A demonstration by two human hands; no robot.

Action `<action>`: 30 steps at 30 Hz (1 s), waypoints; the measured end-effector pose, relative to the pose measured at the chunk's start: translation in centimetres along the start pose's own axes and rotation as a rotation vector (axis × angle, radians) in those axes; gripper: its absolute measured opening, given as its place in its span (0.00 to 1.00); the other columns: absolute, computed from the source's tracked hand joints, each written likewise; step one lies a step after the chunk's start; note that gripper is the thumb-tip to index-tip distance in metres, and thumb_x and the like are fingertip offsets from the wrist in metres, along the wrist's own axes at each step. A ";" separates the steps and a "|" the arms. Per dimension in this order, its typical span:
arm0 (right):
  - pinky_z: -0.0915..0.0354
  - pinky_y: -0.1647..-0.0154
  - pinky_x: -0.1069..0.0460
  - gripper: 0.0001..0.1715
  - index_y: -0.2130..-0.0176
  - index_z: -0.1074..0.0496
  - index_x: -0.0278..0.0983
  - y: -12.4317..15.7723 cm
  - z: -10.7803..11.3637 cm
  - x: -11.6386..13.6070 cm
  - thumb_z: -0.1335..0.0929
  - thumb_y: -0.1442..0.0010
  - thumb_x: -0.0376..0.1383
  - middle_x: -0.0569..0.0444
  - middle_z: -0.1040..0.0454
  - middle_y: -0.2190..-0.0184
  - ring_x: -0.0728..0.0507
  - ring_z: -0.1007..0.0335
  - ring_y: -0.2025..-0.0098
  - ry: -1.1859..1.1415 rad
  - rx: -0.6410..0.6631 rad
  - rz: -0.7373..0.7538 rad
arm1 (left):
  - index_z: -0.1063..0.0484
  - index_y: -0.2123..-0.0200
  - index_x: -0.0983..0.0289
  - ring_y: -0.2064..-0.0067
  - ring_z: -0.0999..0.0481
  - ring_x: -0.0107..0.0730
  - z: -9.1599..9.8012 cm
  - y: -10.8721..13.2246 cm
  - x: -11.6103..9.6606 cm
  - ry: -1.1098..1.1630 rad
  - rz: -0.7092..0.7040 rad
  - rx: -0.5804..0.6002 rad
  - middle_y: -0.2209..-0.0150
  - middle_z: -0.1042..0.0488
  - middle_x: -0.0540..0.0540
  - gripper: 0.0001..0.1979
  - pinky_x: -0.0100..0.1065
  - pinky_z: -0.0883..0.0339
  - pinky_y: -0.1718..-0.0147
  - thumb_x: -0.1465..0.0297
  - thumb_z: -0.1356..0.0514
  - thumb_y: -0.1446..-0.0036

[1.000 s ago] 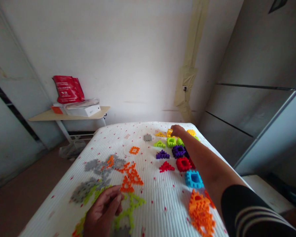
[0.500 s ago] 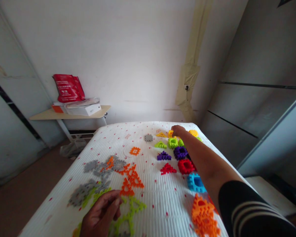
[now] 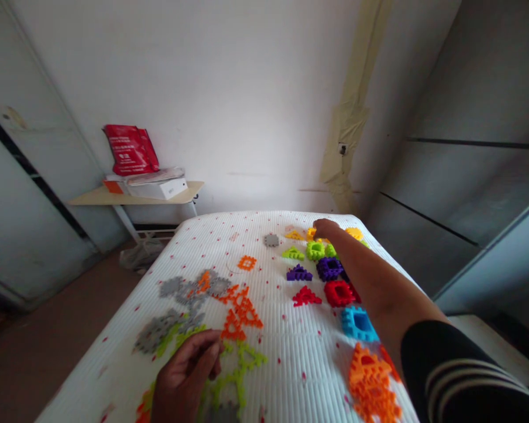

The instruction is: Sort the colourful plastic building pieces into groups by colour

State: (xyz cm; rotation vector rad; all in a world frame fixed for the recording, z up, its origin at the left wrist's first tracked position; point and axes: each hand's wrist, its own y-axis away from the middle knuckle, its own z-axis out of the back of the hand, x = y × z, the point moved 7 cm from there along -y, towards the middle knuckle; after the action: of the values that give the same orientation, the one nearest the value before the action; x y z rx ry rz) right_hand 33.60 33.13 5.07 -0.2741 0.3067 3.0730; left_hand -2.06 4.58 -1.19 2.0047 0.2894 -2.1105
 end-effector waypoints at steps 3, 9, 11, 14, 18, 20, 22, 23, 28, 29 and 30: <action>0.33 0.56 0.43 0.19 0.50 0.35 0.34 0.1 0.0 0.1 0.35 0.38 0.40 0.48 0.33 0.51 0.42 0.33 0.54 0.004 0.004 0.012 | 0.26 0.68 0.64 0.77 0.30 0.28 0.6 -0.1 -0.4 -0.018 -0.011 -0.032 0.81 0.29 0.49 0.16 0.27 0.35 0.77 0.59 0.36 0.57; 0.36 0.56 0.48 0.23 0.51 0.33 0.30 1.6 2.5 0.7 0.31 0.44 0.37 0.42 0.32 0.51 0.40 0.34 0.52 -0.013 -0.095 0.103 | 0.26 0.65 0.65 0.75 0.30 0.27 4.1 -0.7 -1.1 -0.068 -0.075 -0.285 0.76 0.26 0.50 0.16 0.27 0.34 0.75 0.61 0.37 0.56; 0.39 0.56 0.50 0.26 0.49 0.34 0.25 2.8 4.2 1.1 0.31 0.44 0.36 0.36 0.33 0.50 0.38 0.35 0.50 -0.025 -0.168 0.143 | 0.26 0.64 0.65 0.74 0.29 0.28 5.6 -0.7 -1.4 -0.101 -0.088 -0.381 0.74 0.25 0.51 0.16 0.27 0.34 0.74 0.62 0.37 0.56; 0.41 0.54 0.49 0.29 0.44 0.38 0.25 5.9 6.2 2.1 0.34 0.42 0.36 0.35 0.34 0.49 0.39 0.36 0.49 -0.041 -0.280 0.213 | 0.25 0.65 0.65 0.71 0.27 0.30 7.9 -0.8 -1.9 -0.174 -0.128 -0.495 0.73 0.25 0.51 0.16 0.29 0.33 0.71 0.62 0.38 0.56; 0.38 0.54 0.47 0.30 0.45 0.36 0.33 13.0 5.9 3.7 0.31 0.46 0.38 0.42 0.30 0.50 0.38 0.33 0.51 -0.067 -0.389 0.329 | 0.25 0.66 0.64 0.69 0.26 0.33 9.8 -1.2 -1.7 -0.280 -0.143 -0.513 0.71 0.23 0.52 0.16 0.31 0.32 0.67 0.61 0.40 0.56; 0.36 0.55 0.46 0.29 0.46 0.35 0.37 17.9 4.4 5.2 0.31 0.47 0.39 0.45 0.29 0.51 0.38 0.31 0.53 -0.124 -0.435 0.428 | 0.24 0.66 0.64 0.70 0.27 0.32 9.8 -1.3 -1.6 -0.359 -0.138 -0.491 0.71 0.23 0.52 0.15 0.31 0.33 0.68 0.60 0.41 0.55; 0.36 0.54 0.47 0.25 0.47 0.34 0.38 23.0 2.0 7.5 0.32 0.45 0.39 0.45 0.29 0.51 0.39 0.31 0.52 -0.185 -0.415 0.555 | 0.24 0.67 0.63 0.72 0.28 0.31 9.1 -1.3 -1.8 -0.439 -0.168 -0.455 0.70 0.23 0.52 0.15 0.31 0.33 0.69 0.61 0.42 0.54; 0.36 0.53 0.47 0.26 0.48 0.34 0.38 25.3 0.8 8.7 0.32 0.46 0.38 0.46 0.29 0.51 0.39 0.32 0.52 -0.216 -0.389 0.591 | 0.24 0.67 0.63 0.72 0.28 0.31 8.4 -1.3 -1.9 -0.475 -0.202 -0.431 0.70 0.23 0.52 0.14 0.31 0.33 0.69 0.61 0.43 0.54; 0.33 0.61 0.49 0.18 0.54 0.30 0.39 32.5 -5.1 14.8 0.33 0.47 0.34 0.49 0.26 0.58 0.40 0.29 0.58 -0.276 -0.131 0.704 | 0.25 0.69 0.60 0.65 0.25 0.34 4.5 -0.9 -2.7 -0.646 -0.435 -0.230 0.68 0.23 0.52 0.11 0.32 0.33 0.64 0.65 0.46 0.51; 0.33 0.61 0.49 0.16 0.56 0.29 0.38 33.0 -5.8 15.5 0.34 0.47 0.33 0.48 0.25 0.60 0.40 0.29 0.59 -0.265 -0.111 0.708 | 0.25 0.69 0.60 0.64 0.25 0.34 4.1 -0.8 -2.7 -0.675 -0.462 -0.205 0.67 0.23 0.52 0.11 0.32 0.33 0.63 0.65 0.46 0.51; 0.34 0.62 0.49 0.14 0.57 0.29 0.37 33.1 -6.4 16.0 0.35 0.46 0.32 0.48 0.26 0.60 0.40 0.29 0.59 -0.250 -0.104 0.698 | 0.25 0.69 0.60 0.63 0.25 0.35 4.0 -0.8 -2.7 -0.700 -0.470 -0.202 0.66 0.23 0.52 0.11 0.33 0.33 0.61 0.65 0.47 0.50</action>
State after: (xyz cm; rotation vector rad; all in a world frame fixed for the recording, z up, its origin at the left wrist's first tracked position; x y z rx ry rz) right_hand 17.06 -0.21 2.41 0.2838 0.2760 3.7536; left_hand -6.04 4.28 1.72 1.0511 0.8547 -2.7573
